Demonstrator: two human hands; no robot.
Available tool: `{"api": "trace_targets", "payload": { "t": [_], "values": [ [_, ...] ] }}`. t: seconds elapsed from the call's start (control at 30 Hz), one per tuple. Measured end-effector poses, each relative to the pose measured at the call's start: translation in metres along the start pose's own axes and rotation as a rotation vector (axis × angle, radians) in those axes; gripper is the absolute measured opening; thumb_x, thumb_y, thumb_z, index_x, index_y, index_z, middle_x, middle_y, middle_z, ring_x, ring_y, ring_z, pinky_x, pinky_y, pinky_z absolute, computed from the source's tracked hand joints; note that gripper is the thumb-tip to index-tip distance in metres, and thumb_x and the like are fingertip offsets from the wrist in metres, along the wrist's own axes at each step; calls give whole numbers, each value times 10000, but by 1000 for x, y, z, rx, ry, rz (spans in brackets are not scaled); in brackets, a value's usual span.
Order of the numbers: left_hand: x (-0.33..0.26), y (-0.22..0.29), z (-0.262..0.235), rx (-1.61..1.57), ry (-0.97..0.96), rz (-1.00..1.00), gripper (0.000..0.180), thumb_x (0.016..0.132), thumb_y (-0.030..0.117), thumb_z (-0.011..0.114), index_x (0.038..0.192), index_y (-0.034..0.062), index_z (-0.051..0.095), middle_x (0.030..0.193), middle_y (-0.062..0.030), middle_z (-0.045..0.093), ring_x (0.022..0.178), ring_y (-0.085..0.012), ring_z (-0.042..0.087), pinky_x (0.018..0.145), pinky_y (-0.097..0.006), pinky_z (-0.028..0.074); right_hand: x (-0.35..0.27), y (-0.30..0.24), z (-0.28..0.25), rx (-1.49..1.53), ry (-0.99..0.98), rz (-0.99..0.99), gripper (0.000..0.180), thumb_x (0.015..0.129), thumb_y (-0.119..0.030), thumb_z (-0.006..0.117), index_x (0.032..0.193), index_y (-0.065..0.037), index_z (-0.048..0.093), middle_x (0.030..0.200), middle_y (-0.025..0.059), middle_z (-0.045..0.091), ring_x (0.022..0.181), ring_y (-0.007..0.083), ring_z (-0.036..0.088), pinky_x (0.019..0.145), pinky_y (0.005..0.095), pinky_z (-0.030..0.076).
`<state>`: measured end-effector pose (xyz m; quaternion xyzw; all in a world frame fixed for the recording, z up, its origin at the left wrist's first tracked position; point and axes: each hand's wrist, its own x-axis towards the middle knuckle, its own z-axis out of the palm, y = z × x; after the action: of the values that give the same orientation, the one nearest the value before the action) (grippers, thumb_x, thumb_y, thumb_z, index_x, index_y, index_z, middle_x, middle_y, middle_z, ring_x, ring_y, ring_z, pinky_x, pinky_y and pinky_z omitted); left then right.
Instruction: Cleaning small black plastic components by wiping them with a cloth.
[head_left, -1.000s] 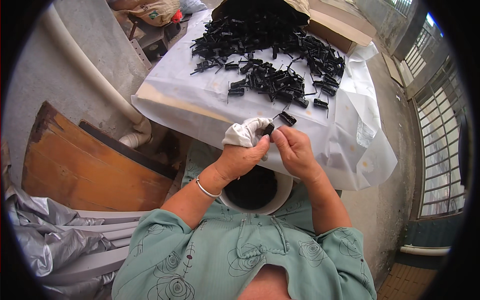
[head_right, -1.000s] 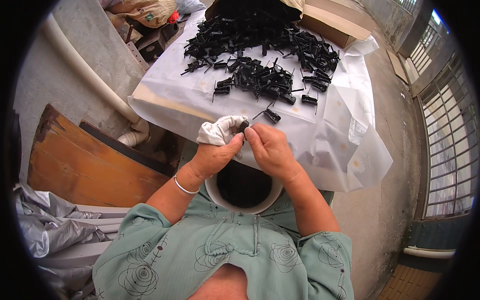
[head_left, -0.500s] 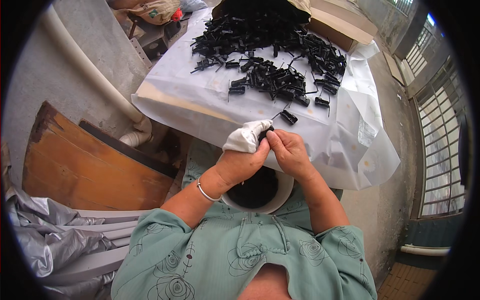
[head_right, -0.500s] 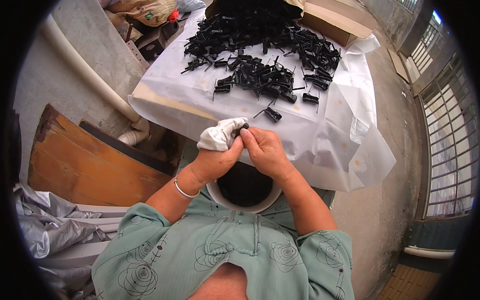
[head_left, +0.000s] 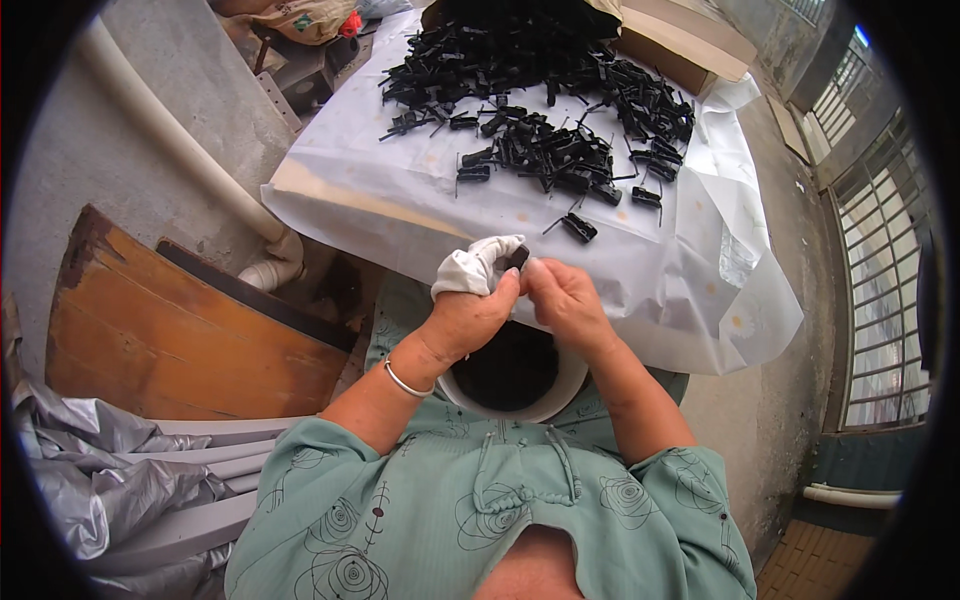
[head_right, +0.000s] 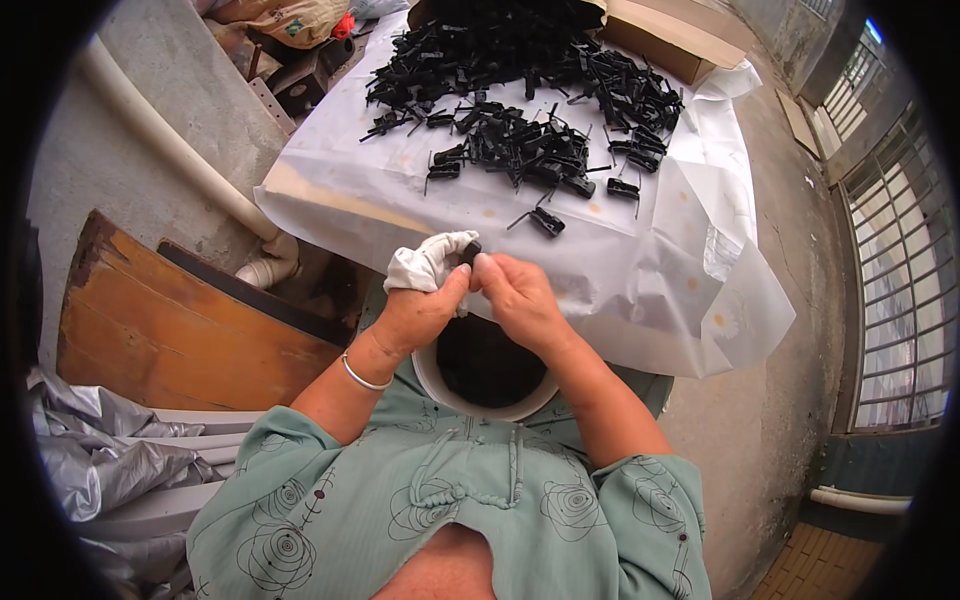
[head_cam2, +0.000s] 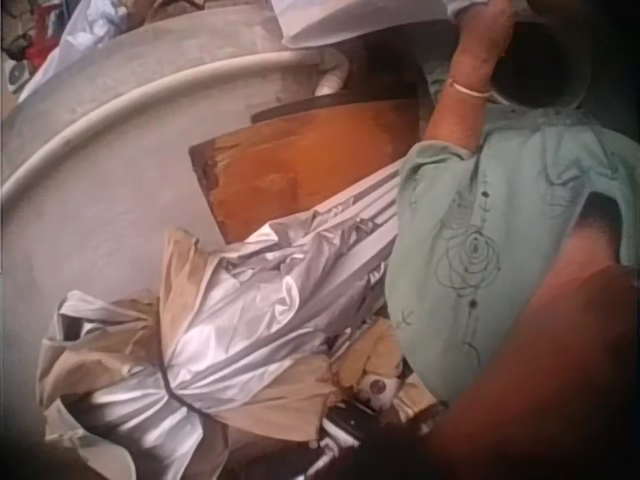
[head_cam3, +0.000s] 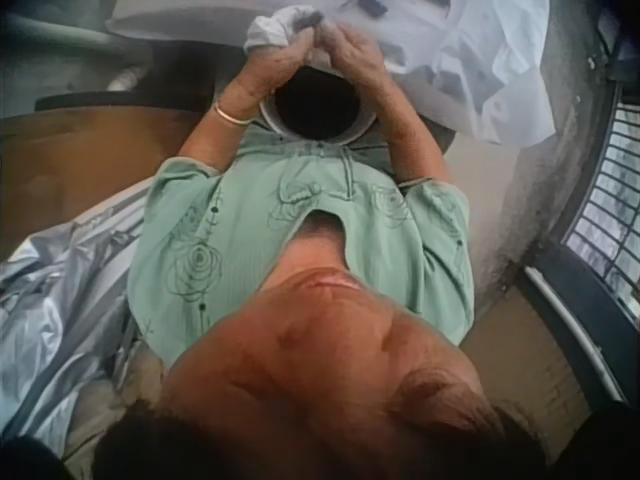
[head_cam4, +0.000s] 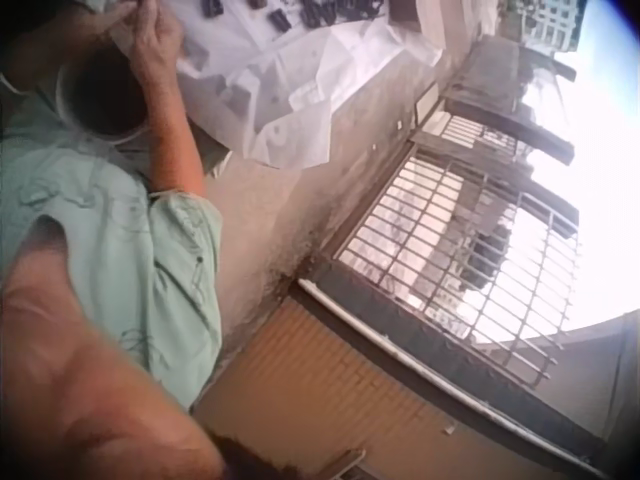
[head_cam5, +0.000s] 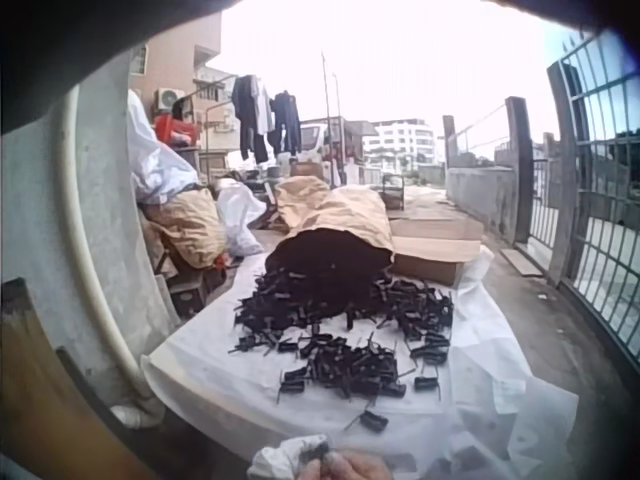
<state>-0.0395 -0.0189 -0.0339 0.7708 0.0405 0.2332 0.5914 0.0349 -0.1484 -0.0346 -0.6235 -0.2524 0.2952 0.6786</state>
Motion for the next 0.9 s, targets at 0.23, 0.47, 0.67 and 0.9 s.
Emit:
{"api": "trace_targets", "payload": {
  "t": [0.23,0.47,0.67,0.9],
  "values": [
    [3,12,-4,-537,-63,-306,308,867,49,499,1167,24,431,893,-40,557,602,-46,471,504,-175,392,-3,-1,-20,-595,-38,-401,73,810,-72,603,847,-9,610,606,12,499,527,87,443,480,251,373],
    [-1,12,2,-387,-286,-342,342,870,23,423,1208,58,388,888,-50,525,583,-55,424,491,-190,371,1,-19,-29,-658,-23,-799,72,775,12,597,841,-6,621,611,49,528,514,97,431,488,238,366],
    [4,16,-4,-783,-190,-423,340,868,37,386,1205,73,407,848,-36,510,571,-51,406,494,-186,354,-15,-21,-40,-628,-111,-559,54,768,-48,642,790,-8,614,624,40,558,550,105,498,510,247,385],
    [2,32,-4,-269,-409,-212,313,878,139,433,1158,1,424,816,-26,503,569,-47,437,487,-192,373,-7,-24,-23,-302,-38,-283,101,799,-65,641,769,16,588,659,29,569,602,76,514,550,234,421]
  ]
}}
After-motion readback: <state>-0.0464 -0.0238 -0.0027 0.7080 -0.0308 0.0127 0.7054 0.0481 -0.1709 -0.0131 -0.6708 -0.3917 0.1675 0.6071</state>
